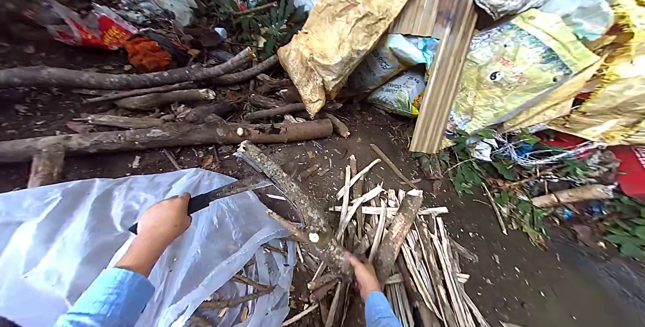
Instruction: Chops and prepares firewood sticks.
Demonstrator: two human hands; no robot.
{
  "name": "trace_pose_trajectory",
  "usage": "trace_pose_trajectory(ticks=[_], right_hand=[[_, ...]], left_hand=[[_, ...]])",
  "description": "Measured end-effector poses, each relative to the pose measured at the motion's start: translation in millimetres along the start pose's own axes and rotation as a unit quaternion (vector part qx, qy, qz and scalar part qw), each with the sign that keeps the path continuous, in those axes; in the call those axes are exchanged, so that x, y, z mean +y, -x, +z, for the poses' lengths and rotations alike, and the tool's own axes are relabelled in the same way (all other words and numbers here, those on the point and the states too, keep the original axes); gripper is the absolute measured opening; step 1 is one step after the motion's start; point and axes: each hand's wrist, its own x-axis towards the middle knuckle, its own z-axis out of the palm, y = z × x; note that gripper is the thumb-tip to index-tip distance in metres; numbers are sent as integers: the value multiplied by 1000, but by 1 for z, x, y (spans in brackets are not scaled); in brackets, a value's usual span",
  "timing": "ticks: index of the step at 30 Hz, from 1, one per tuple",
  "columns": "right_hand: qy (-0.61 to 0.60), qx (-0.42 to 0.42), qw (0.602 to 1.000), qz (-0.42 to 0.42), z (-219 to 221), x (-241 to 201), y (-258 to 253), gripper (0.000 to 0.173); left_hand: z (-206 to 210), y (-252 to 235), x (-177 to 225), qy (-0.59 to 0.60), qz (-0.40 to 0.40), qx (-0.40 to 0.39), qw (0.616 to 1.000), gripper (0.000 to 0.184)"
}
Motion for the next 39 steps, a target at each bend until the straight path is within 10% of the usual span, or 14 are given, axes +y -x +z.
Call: trace_pose_trajectory(ticks=[4, 11, 17, 21, 29, 39], right_hand=[[138, -62, 986, -67, 27, -10, 7, 67], [-34, -76, 952, -295, 22, -132, 73, 47], [1, -134, 887, -441, 36, -215, 125, 74], [28, -84, 881, -464, 48, -245, 145, 92], [109, 56, 860, -496, 44, -207, 204, 65], [-54, 256, 698, -667, 5, -141, 218, 61]], left_hand=[[-32, 23, -3, -48, 17, 39, 998, 36], [-12, 65, 4, -28, 134, 180, 974, 24], [-24, 91, 38, -23, 241, 311, 919, 13], [-45, 121, 52, -50, 251, 263, 930, 20], [-65, 137, 38, -23, 169, -34, 985, 35], [-60, 178, 44, -36, 268, 61, 961, 26]])
